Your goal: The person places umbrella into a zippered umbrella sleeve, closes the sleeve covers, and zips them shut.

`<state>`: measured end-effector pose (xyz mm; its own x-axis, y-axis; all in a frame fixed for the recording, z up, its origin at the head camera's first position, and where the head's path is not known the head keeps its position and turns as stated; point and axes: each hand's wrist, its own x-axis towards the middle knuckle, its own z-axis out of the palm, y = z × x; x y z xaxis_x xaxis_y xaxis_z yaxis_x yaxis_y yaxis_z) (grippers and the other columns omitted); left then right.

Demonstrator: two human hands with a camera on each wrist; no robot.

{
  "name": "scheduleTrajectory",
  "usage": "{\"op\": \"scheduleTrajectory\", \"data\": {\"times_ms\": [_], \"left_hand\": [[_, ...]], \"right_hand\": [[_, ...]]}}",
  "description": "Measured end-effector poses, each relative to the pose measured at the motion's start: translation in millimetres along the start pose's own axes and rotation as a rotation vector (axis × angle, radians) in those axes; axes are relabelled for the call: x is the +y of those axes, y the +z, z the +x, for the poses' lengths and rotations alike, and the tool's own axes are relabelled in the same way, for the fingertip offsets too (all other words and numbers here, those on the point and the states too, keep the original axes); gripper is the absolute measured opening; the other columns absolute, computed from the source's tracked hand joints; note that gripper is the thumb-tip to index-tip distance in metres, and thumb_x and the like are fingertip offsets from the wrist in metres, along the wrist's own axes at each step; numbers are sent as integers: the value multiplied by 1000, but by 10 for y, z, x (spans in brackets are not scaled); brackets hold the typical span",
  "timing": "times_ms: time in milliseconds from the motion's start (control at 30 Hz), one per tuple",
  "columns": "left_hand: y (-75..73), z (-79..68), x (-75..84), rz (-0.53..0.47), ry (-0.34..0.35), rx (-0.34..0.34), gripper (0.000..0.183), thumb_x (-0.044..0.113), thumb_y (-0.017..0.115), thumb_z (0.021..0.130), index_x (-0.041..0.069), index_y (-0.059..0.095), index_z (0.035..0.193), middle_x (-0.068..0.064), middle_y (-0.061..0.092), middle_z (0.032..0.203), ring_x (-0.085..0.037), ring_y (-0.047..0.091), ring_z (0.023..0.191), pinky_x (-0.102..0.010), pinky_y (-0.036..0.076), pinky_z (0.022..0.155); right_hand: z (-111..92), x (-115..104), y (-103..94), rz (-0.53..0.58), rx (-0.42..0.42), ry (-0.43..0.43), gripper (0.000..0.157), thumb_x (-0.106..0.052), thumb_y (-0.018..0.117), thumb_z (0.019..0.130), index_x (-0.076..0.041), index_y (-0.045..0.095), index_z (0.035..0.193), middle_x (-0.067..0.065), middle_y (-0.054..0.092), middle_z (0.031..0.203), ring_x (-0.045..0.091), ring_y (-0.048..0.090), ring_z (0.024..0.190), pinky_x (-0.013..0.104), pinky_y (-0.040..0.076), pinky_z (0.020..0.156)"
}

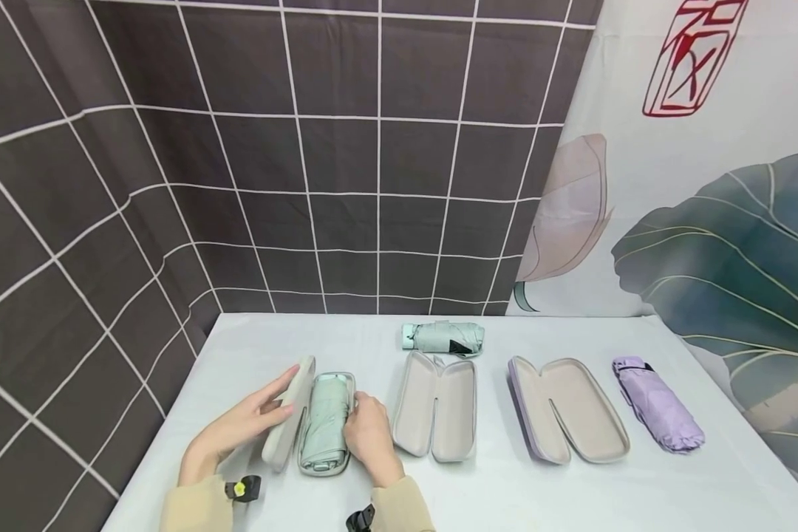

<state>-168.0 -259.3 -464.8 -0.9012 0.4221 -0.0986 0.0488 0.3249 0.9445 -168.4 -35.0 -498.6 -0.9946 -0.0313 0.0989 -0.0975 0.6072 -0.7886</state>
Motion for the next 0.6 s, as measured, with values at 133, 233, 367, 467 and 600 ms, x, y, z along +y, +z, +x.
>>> {"op": "scheduleTrajectory", "data": {"times_ms": [133, 233, 367, 467, 600], "left_hand": [[48, 67, 21, 79, 43, 19, 67, 24, 56, 100, 21, 21, 156, -12, 13, 161, -50, 23, 138, -62, 24, 107], [95, 123, 28, 121, 63, 21, 68, 26, 59, 98, 22, 23, 156, -14, 13, 161, -49, 16, 141, -65, 19, 107], [158, 162, 68, 173, 67, 35, 70, 30, 61, 96, 24, 25, 155, -15, 16, 160, -44, 11, 144, -65, 14, 108], [220, 172, 143, 250, 68, 60, 72, 33, 63, 95, 19, 26, 155, -17, 19, 159, -45, 15, 143, -66, 15, 107], [322, 191, 263, 370, 45, 95, 75, 36, 65, 93, 14, 28, 154, -22, 22, 157, -49, 19, 140, -69, 18, 105]], "right_hand": [[5, -11, -6, 1, -3, 2, 34, 8, 51, 87, 11, 59, 120, 29, 63, 111, 45, 59, 109, 51, 48, 91], [2, -25, -13, -6, -3, -3, 35, 9, 50, 86, 12, 59, 120, 30, 63, 111, 45, 60, 108, 51, 49, 90], [0, -34, -15, -17, -13, -1, 36, 9, 50, 86, 12, 58, 121, 31, 63, 112, 45, 60, 107, 51, 49, 89], [0, -31, -10, -18, -22, 7, 37, 9, 49, 86, 12, 57, 122, 31, 62, 113, 45, 60, 109, 51, 49, 89], [-3, -27, -4, -15, -29, 7, 38, 9, 50, 86, 12, 57, 123, 31, 62, 114, 45, 60, 109, 51, 49, 90]]}}
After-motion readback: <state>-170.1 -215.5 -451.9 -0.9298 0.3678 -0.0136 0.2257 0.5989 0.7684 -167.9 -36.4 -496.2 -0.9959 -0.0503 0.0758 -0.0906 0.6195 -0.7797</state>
